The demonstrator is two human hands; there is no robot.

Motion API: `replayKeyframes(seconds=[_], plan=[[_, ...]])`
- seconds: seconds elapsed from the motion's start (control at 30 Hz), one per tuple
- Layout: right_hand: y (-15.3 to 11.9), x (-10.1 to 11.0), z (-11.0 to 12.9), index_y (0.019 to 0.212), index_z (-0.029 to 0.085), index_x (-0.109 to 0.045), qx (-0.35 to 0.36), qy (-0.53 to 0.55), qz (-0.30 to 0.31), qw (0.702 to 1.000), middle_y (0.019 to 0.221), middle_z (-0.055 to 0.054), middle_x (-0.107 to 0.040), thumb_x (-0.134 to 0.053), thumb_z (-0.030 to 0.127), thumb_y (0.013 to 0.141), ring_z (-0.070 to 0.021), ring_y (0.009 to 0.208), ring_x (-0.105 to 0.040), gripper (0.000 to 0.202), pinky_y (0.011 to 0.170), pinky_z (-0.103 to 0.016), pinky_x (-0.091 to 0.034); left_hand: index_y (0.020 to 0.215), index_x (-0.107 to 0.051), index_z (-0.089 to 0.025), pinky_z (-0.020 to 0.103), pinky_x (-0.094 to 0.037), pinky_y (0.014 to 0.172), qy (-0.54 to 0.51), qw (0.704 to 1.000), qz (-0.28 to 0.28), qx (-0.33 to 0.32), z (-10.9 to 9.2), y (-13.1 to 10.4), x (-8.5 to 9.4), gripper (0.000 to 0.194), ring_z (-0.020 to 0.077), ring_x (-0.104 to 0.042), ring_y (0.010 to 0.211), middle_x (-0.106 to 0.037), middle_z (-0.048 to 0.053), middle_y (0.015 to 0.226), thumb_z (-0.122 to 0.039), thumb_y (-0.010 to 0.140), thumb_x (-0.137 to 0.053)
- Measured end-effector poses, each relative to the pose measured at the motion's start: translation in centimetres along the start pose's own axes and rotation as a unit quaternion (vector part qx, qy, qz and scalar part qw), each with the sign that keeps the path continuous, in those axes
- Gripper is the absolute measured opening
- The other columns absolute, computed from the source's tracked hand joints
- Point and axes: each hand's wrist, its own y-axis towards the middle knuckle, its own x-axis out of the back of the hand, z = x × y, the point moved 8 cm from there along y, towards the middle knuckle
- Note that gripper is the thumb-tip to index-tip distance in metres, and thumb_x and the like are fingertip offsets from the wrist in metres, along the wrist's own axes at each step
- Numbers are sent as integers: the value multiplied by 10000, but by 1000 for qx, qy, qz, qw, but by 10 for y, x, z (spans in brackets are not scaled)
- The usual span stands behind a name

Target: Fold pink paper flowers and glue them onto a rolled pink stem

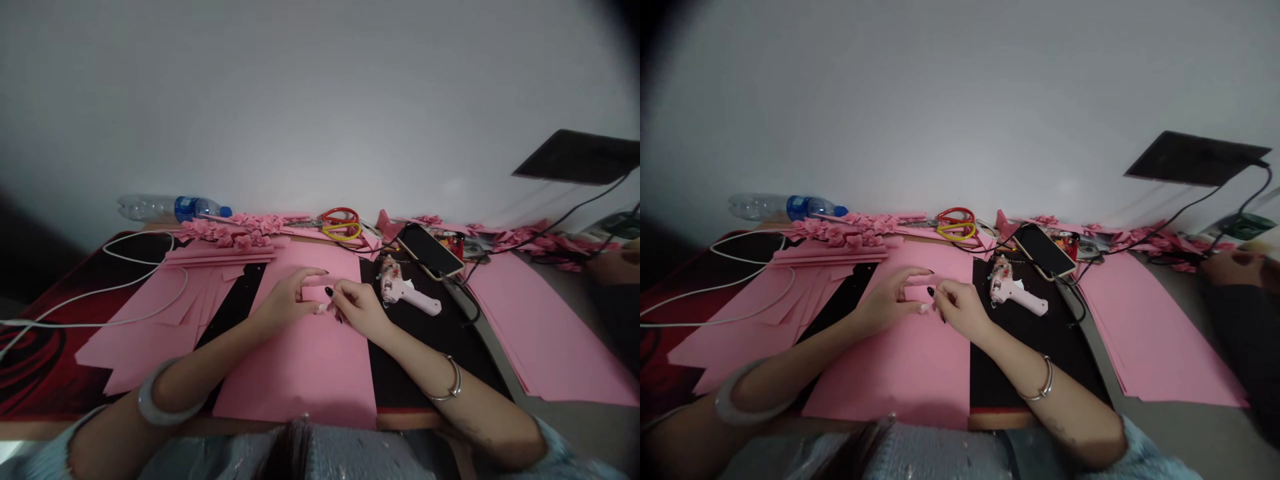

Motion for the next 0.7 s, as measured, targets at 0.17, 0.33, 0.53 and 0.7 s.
replayKeyframes(seconds=[0.17, 0.33, 0.53, 0.7], plan=[[0, -4, 0, 599, 202, -422, -13, 26, 14, 999, 432, 54, -486, -537, 391, 853, -89, 387, -490, 336, 415, -194, -367, 1265, -474, -227, 281, -563, 638, 2, 1000, 11, 3, -1, -2, -3, 654, 130, -669, 681, -585, 85, 1163, -160, 662, -718], [1, -4, -7, 616, 201, -426, -49, 110, -9, 993, 435, 51, -523, -567, 414, 831, -84, 358, -473, 334, 385, -196, -362, 1219, -518, -187, 206, -508, 520, 39, 999, -9, -17, -4, -1, 0, 659, 105, -625, 631, -627, 74, 1043, -162, 610, -766], [4, -3, -12, 643, 186, -468, -60, 210, -10, 976, 517, 22, -620, -631, 436, 781, -105, 385, -558, 329, 413, -224, -443, 1226, -466, -157, 294, -543, 653, -82, 996, 14, 14, 0, 0, -6, 628, 156, -663, 687, -661, 23, 795, -150, 655, -727], [6, -3, -14, 679, 165, -510, -49, 245, -8, 968, 565, 5, -644, -648, 395, 784, -113, 434, -605, 288, 416, -214, -467, 1211, -478, -157, 204, -442, 556, 10, 998, -57, -7, -9, 0, 9, 592, 92, -552, 532, -544, -79, 542, -171, 670, -717]])
